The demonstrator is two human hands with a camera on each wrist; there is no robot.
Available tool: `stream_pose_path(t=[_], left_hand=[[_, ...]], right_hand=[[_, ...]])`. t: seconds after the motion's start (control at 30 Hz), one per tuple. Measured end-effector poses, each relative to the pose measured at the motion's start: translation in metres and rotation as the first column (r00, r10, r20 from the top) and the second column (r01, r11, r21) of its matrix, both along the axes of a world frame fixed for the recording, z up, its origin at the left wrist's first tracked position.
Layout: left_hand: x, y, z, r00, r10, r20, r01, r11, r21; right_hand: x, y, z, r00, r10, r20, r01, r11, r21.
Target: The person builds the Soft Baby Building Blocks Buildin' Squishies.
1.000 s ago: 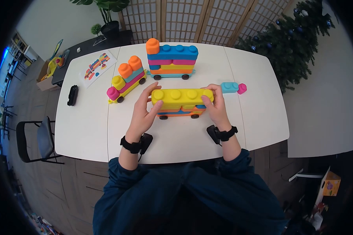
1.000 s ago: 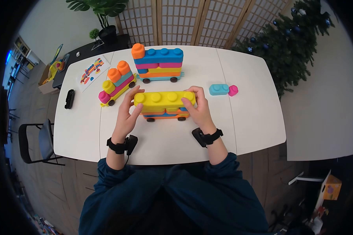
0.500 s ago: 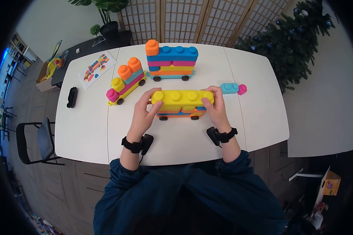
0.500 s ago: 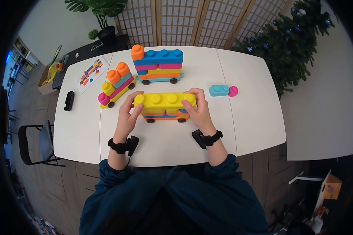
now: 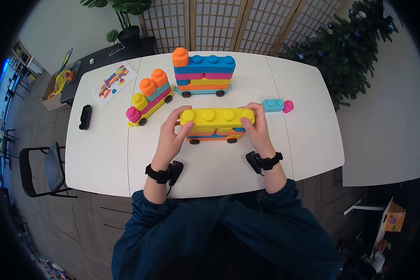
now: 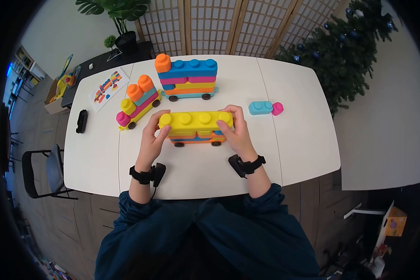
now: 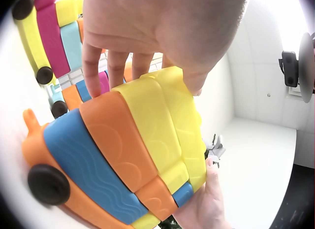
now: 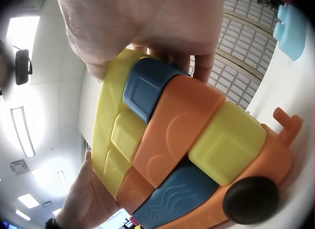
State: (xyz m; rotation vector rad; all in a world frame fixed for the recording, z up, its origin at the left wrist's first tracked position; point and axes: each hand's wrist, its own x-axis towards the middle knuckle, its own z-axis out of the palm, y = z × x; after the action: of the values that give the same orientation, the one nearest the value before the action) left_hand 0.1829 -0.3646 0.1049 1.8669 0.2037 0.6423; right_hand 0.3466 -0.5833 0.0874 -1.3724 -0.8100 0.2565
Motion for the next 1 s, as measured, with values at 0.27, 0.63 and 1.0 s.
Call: stream_pose_path(t=[0.27, 0.63, 1.0], left_hand=[[0.0, -0.001, 0.0, 1.0, -0.003, 0.004, 0.003, 1.0, -0.007], [0.0, -0.002, 0.0, 1.0, 0.004, -0.003, -0.004, 1.0, -0.02], [0.001, -0.003, 0.001, 1.0, 0.005, -0.005, -0.005, 1.0, -0.007]], right_hand=[[0.001, 0.0, -0.001, 1.0, 0.013, -0.006, -0.013, 1.0, -0.002], [0.007, -0.009, 0.009, 0.987, 0.008, 0.159, 0.008, 0.995, -0.099], [0.107, -0.069, -0.004, 0.708, -0.011, 0.706, 0.623, 0.48, -0.618]])
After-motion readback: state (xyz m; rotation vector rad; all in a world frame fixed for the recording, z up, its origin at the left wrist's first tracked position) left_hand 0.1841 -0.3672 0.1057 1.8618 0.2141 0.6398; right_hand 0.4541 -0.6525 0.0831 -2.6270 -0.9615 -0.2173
